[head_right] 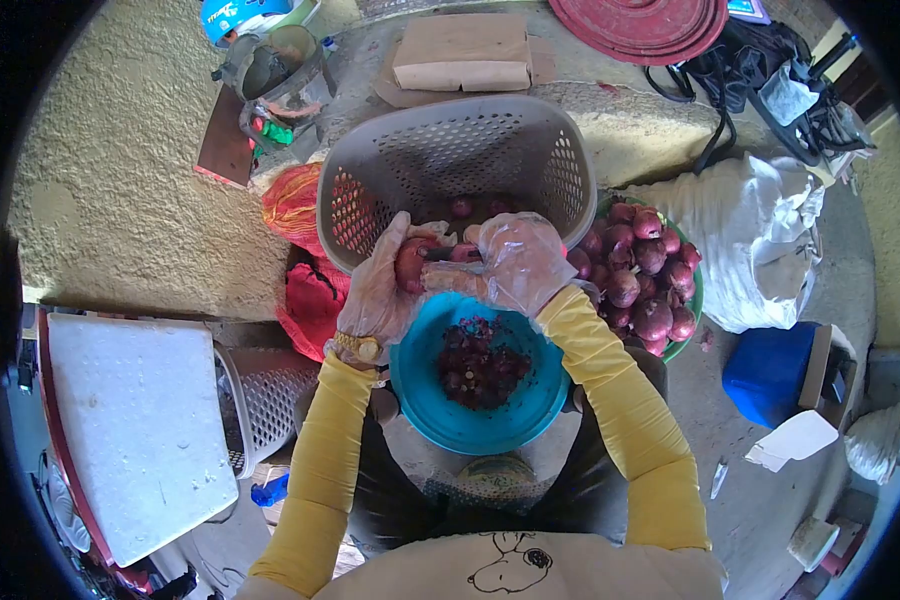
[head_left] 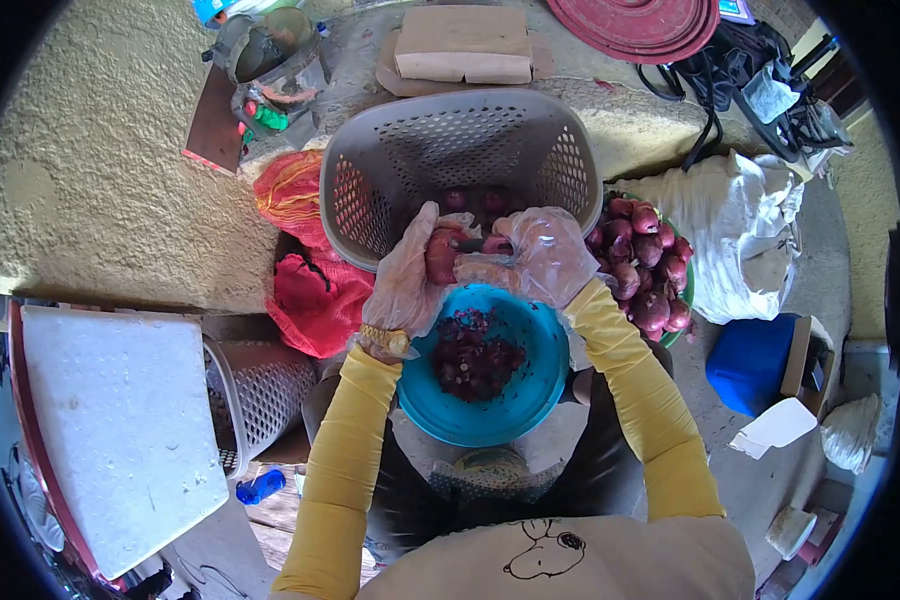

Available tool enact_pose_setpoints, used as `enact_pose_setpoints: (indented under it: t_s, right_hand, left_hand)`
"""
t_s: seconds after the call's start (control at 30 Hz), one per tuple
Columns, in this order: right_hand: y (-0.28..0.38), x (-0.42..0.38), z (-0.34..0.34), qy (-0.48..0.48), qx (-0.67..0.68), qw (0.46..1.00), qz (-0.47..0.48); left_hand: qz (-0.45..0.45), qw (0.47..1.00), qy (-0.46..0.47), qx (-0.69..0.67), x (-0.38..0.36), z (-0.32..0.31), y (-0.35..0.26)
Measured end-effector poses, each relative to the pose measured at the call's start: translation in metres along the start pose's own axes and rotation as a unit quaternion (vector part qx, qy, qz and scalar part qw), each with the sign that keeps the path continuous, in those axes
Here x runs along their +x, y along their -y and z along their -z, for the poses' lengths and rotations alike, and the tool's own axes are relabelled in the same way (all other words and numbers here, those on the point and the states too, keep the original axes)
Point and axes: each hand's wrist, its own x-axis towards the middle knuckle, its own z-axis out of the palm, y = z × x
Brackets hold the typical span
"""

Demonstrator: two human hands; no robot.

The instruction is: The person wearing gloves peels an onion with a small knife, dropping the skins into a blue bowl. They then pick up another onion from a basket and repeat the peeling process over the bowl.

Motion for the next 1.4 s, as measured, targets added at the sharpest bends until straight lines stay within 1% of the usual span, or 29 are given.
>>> enact_pose_setpoints:
  t_s: [0.13,0.2,0.23,0.3,0.33,0.4,0.43,0.5,0.6,0.73,0.8,0.83,0.9,0.93,1.0,1.03,1.1,1.13,1.2,1.3,1.4]
  right_hand:
    - [0.002,-0.002,0.002,-0.022,0.020,0.999,-0.014]
    - [0.002,-0.002,0.001,-0.052,-0.001,0.999,0.008]
    - [0.002,-0.002,0.001,-0.052,-0.001,0.999,0.007]
    - [0.003,0.000,0.006,0.002,-0.016,1.000,0.006]
    - [0.004,0.001,0.007,0.002,-0.016,1.000,0.006]
    - [0.008,0.004,0.009,0.044,-0.008,0.998,-0.033]
    - [0.007,0.003,0.008,0.044,-0.008,0.998,-0.033]
    - [0.005,-0.002,0.003,-0.020,0.017,0.999,-0.019]
    - [0.001,-0.004,0.002,-0.048,0.015,0.999,0.002]
    - [0.001,-0.003,0.007,-0.011,0.014,1.000,0.010]
    - [0.002,0.000,0.005,-0.006,0.013,1.000,-0.027]
    - [0.001,-0.001,0.003,-0.006,0.013,1.000,-0.027]
    - [-0.001,-0.003,0.000,-0.046,0.012,0.999,0.015]
    - [0.000,-0.003,-0.001,-0.046,0.012,0.999,0.015]
    - [0.003,0.000,-0.002,-0.054,0.014,0.998,-0.007]
    - [0.005,0.003,0.001,-0.055,0.014,0.998,-0.007]
    - [0.009,0.008,0.008,0.022,0.030,0.999,-0.039]
    - [0.010,0.007,0.007,0.023,0.030,0.999,-0.039]
    - [0.012,0.006,0.007,-0.016,0.053,0.997,-0.049]
    - [0.012,0.003,0.003,-0.032,0.081,0.994,-0.060]
    - [0.010,0.003,0.000,-0.019,0.116,0.989,-0.084]
  left_hand:
    - [-0.007,1.000,0.011,-0.008,0.003,0.003,0.001]
    - [-0.012,1.000,-0.017,-0.007,0.001,-0.003,0.000]
    - [-0.011,1.000,-0.017,-0.007,-0.001,-0.006,0.000]
    - [-0.014,0.999,-0.034,-0.017,-0.003,-0.010,-0.001]
    - [-0.014,0.999,-0.034,-0.017,-0.001,-0.007,0.000]
    - [-0.002,1.000,0.000,-0.019,0.002,0.002,0.000]
    - [-0.002,1.000,0.000,-0.019,0.003,0.003,0.000]
    - [0.001,1.000,0.013,-0.013,0.002,0.002,-0.001]
    - [-0.004,1.000,-0.014,-0.013,-0.001,-0.004,-0.001]
    - [-0.010,1.000,-0.011,-0.012,0.002,0.001,0.001]
    - [-0.009,1.000,0.005,-0.006,0.002,0.002,0.001]
    - [-0.008,1.000,0.005,-0.006,0.002,0.002,0.002]
    - [-0.017,1.000,-0.002,-0.008,0.002,0.003,0.002]
    - [-0.017,1.000,-0.002,-0.008,0.001,0.002,0.002]
    - [0.007,0.999,0.028,-0.029,-0.002,0.000,0.000]
    - [0.007,0.999,0.028,-0.029,-0.004,-0.002,-0.002]
    - [0.010,1.000,0.018,-0.005,-0.005,-0.006,-0.003]
    - [0.010,1.000,0.018,-0.005,-0.004,-0.005,-0.002]
    - [-0.014,1.000,0.011,0.014,-0.001,-0.002,0.003]
    - [-0.019,0.999,0.017,0.026,-0.001,0.001,0.004]
    - [-0.003,1.000,0.019,0.024,0.002,0.004,0.004]
